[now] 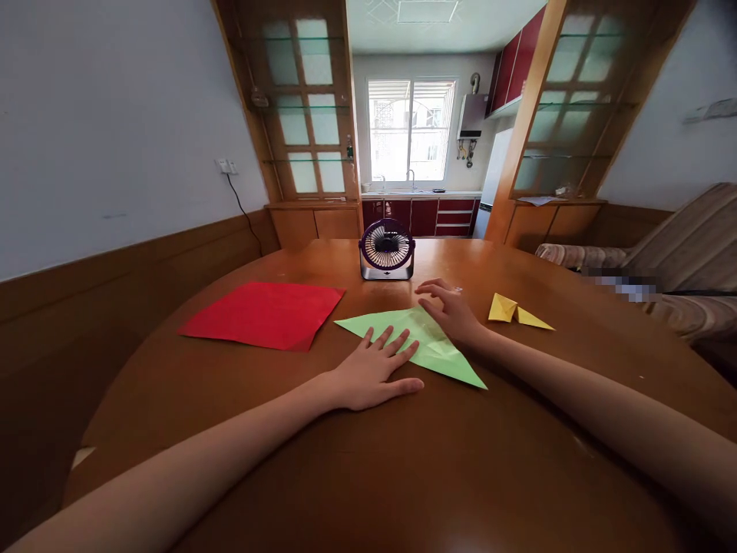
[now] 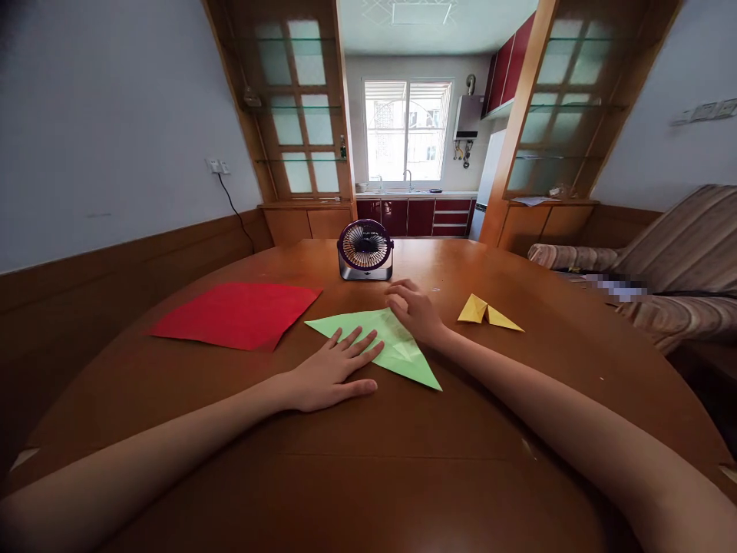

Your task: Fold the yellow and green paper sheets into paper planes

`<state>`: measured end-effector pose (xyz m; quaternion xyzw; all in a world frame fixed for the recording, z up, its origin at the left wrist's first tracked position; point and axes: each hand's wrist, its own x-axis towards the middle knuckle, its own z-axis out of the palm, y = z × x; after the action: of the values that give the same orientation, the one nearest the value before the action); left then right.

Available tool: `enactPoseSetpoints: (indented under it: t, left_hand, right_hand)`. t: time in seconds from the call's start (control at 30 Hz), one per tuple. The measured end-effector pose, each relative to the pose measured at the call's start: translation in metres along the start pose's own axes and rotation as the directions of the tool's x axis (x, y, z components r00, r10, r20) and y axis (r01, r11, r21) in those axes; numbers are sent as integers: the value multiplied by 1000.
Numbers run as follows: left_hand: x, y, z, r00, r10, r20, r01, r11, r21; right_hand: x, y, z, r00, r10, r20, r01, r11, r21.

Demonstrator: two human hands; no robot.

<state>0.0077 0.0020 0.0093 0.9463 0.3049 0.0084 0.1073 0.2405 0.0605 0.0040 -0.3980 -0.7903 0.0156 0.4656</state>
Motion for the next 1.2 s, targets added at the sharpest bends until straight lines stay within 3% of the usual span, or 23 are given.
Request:
enactPoseSetpoints:
  t: [0.1,0.23,0.57,0.77,0.9,1.03,1.2]
  left_hand:
    - [2,-2,1,1000,2,-10,-2,1000,1]
    - [2,-9,0,1000,17,-5,-17,1000,8]
    - [-10,-47,-8,995,-98,-32,99,995,35]
    - [-3,-32,-2,969,-204,-142,221,969,110]
    - [-1,-17,0,934,-260,-243,313,926,211]
    - [-4,-9,-3,914,-218,-341,334,884,329]
    - [-6,-14,-6,919,-120,-375,269,887,375]
  right_hand:
    - [-12,-12,-4,982,-113,153,100,991,87]
    - [-28,-19,-10,934,-177,309,133,978,158]
    - [-29,-26,-21,833,-279,478,286,956,61]
    - [-25,-42,-21,809,-238,537,330,940,-82]
    - [-27,-51,-20,770,-175,614,347,922,-172]
    - [-29,-41,-19,763,-134,633,349,908,-230]
    - [-26,-19,-14,773,-64,631,320,899,-300]
